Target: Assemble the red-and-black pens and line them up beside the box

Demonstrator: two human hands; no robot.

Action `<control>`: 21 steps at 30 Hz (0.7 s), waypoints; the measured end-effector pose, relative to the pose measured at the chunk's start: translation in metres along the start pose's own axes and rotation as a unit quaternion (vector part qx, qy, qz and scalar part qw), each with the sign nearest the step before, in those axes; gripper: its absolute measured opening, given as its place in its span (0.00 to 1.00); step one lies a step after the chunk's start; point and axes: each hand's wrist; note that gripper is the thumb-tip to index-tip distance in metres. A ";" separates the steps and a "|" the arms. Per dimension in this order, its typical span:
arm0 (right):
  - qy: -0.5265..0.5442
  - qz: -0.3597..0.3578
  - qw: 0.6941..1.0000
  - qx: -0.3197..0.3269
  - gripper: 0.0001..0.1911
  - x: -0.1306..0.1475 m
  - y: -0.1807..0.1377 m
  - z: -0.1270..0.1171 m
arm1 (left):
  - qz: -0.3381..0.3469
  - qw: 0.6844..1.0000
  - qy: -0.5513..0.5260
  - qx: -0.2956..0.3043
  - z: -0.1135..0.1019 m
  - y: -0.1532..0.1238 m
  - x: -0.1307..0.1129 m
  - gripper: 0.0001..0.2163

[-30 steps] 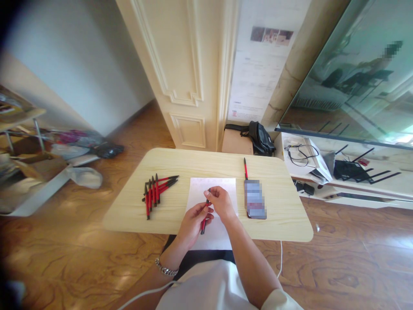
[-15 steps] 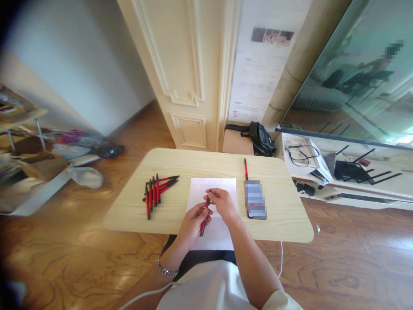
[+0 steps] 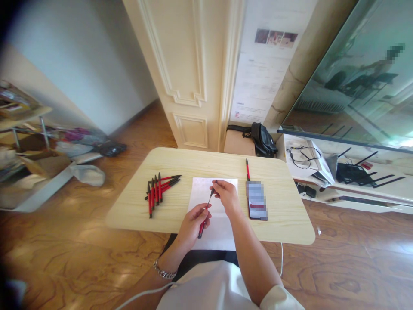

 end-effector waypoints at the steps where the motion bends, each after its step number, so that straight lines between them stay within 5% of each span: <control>1: 0.019 -0.003 1.000 -0.009 0.20 0.002 0.003 -0.001 | -0.001 1.000 -0.003 0.000 -0.001 -0.002 -0.001 0.15; 4: 0.019 -0.020 0.999 -0.030 0.21 0.003 0.009 -0.003 | -0.004 1.000 -0.011 -0.018 -0.008 -0.008 -0.002 0.16; 7: -0.113 -0.028 0.992 -0.046 0.21 -0.007 0.009 0.003 | 0.002 0.999 -0.023 -0.049 -0.018 -0.012 -0.002 0.17; 14: -0.464 -0.102 0.880 -0.020 0.09 -0.041 -0.007 0.037 | 0.016 0.996 -0.042 -0.074 -0.032 -0.012 -0.005 0.16; 17: -0.509 -0.109 0.854 -0.018 0.09 -0.044 -0.007 0.043 | 0.019 0.996 -0.049 -0.070 -0.032 -0.012 -0.004 0.16; 21: -0.483 -0.116 0.868 -0.017 0.12 -0.037 -0.008 0.039 | 0.017 0.996 -0.056 -0.070 -0.030 -0.011 -0.002 0.16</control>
Point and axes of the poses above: each hand's wrist, its own y-axis towards the middle knuckle, its own z-axis out of the palm, x = y × z, and after that the axes turned 1 degree about y, right-handed
